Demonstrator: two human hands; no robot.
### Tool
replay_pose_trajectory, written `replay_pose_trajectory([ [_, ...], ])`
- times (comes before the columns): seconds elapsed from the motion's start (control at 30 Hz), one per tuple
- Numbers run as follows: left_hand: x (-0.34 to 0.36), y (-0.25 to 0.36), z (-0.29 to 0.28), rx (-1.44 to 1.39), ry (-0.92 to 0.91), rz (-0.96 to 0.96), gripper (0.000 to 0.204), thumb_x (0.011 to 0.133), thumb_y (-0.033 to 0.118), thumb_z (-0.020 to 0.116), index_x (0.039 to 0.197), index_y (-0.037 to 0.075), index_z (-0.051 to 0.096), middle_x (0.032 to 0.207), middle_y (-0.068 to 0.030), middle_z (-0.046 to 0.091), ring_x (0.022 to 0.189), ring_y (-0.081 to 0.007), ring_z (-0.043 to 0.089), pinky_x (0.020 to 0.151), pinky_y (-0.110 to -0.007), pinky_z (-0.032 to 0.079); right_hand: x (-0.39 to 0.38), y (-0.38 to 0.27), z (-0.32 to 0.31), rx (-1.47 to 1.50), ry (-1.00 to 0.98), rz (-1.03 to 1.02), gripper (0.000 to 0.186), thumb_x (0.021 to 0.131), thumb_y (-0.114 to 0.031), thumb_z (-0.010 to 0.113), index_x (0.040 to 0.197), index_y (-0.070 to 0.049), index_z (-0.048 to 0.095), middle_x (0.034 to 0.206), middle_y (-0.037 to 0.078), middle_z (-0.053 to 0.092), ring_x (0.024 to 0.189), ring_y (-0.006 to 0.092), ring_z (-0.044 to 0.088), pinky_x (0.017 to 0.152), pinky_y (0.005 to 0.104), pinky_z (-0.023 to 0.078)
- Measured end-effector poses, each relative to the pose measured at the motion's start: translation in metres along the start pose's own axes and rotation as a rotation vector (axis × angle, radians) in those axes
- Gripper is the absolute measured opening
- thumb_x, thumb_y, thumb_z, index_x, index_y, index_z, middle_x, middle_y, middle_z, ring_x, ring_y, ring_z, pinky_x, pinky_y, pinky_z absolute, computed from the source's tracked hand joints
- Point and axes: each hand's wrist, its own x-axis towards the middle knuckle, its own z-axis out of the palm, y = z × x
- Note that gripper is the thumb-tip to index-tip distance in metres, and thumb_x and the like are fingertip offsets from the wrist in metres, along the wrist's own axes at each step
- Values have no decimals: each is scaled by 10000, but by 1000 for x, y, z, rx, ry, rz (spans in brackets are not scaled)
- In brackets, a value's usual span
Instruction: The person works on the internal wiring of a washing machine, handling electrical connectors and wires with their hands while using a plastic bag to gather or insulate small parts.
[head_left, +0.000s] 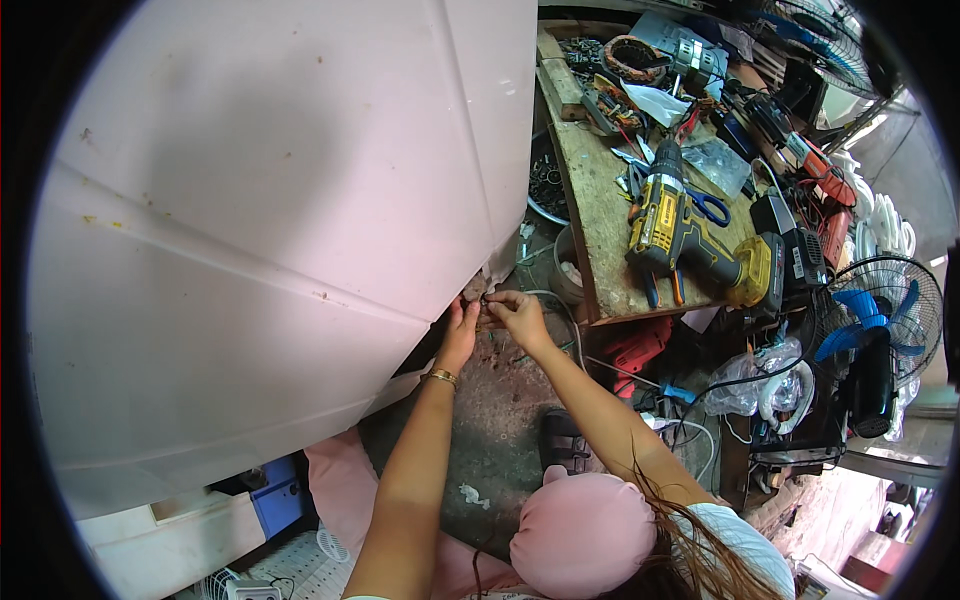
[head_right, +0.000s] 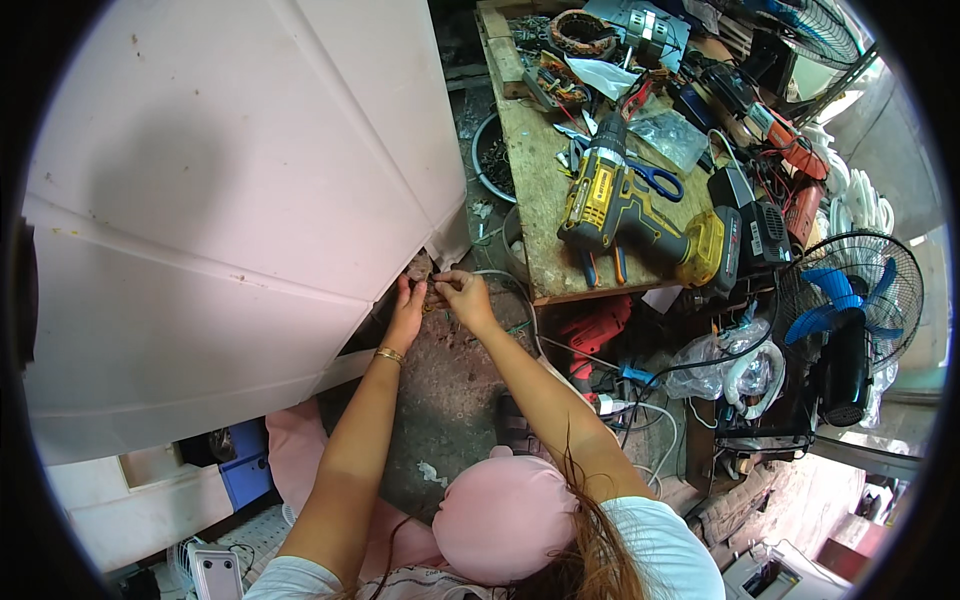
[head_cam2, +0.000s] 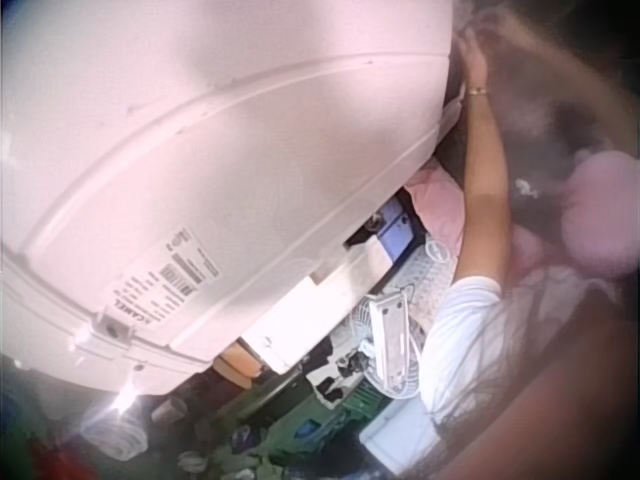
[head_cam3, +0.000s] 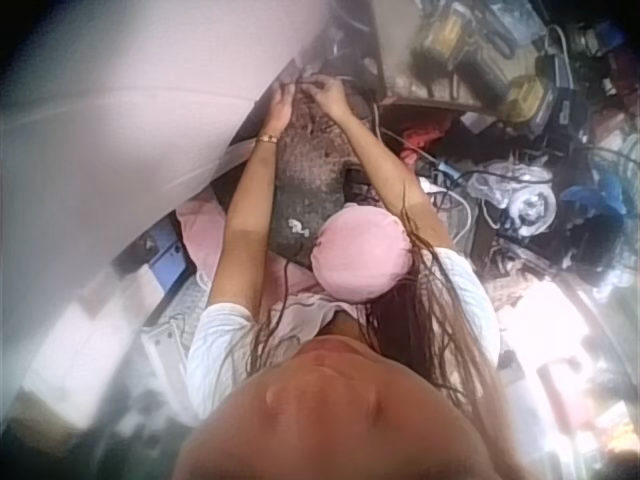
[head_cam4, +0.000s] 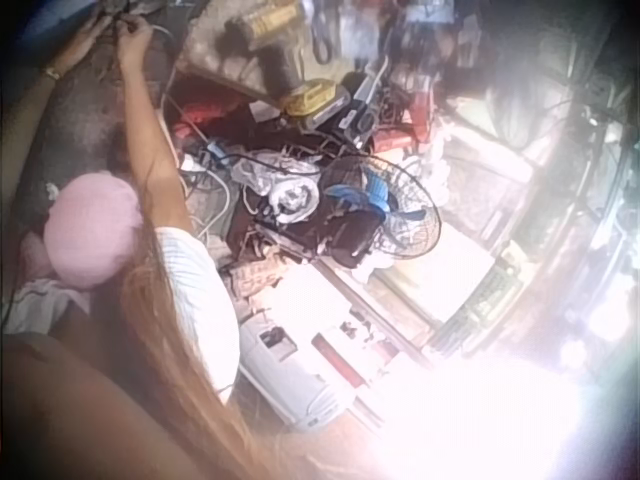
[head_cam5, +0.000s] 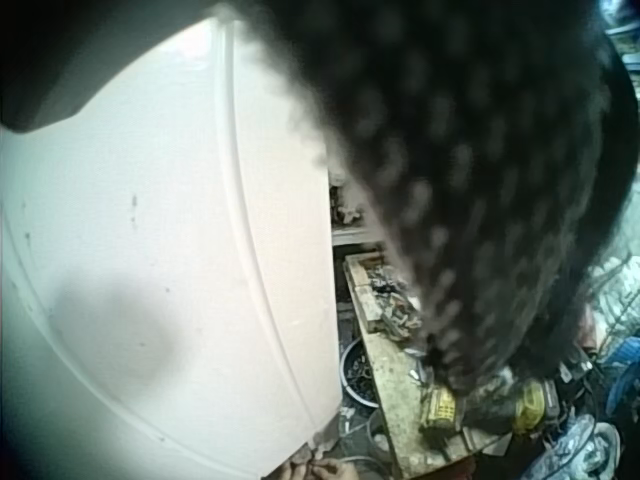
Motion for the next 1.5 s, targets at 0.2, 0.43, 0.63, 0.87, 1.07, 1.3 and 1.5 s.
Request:
replay_pose_trajectory([
  [0.2, -2, 1, 0, 6, 6, 0, 726, 1040, 380, 492, 1528, -55, 177, 1533, -164, 347, 1401, -219, 332, 1141, -324, 276, -1, 0, 4, -43, 33, -14, 160, 956, -7, 597, 1076, 90, 638, 928, 146, 708, 796, 219, 728, 691, 320, 621],
  [0.43, -2, 1, 2, 17, 16, -3, 739, 1038, 388, 495, 1525, -66, 175, 1538, -171, 338, 1412, -223, 320, 1149, -326, 267, -2, -4, 5, -3, 68, -17, 132, 930, -29, 642, 1018, 69, 647, 846, 121, 714, 722, 195, 729, 614, 280, 590],
  [0.63, -3, -3, -2, -7, 29, 6, 716, 1033, 363, 502, 1524, -55, 190, 1539, -176, 334, 1417, -237, 314, 1155, -341, 256, -3, -2, 8, -10, 50, 0, 137, 927, -19, 646, 1019, 82, 631, 890, 148, 711, 752, 217, 724, 674, 318, 617],
  [0.87, 7, -10, 6, -102, 4, 35, 684, 1025, 326, 510, 1523, -36, 211, 1539, -183, 330, 1422, -256, 308, 1163, -361, 243, 8, -2, -4, -201, 42, -79, 116, 892, -63, 679, 946, 40, 684, 785, 81, 706, 619, 129, 657, 569, 271, 541],
  [1.07, 10, -33, -19, -143, -49, 127, 656, 1010, 241, 516, 1527, -28, 215, 1550, -166, 319, 1432, -250, 294, 1169, -363, 228, 7, -23, 10, -596, 111, -194, 196, 828, -114, 656, 901, 68, 656, 732, 175, 678, 623, 216, 668, 583, 354, 520],
  [1.3, 12, -42, 13, -3, 199, 110, 362, 983, 128, 527, 1309, -7, 444, 1281, -102, 519, 1212, -177, 471, 1048, -319, 376, -26, -19, 34, -601, 144, -402, 229, 805, -170, 627, 882, 45, 619, 736, 232, 620, 649, 270, 631, 632, 384, 497],
  [1.5, 16, -48, 4, 130, 331, 277, 261, 948, 30, 558, 1194, -1, 479, 1168, -91, 564, 1093, -175, 524, 992, -314, 419, -16, -28, 10, -651, 320, -351, 192, 862, -144, 641, 959, 16, 680, 828, 172, 710, 734, 264, 697, 697, 366, 539],
])
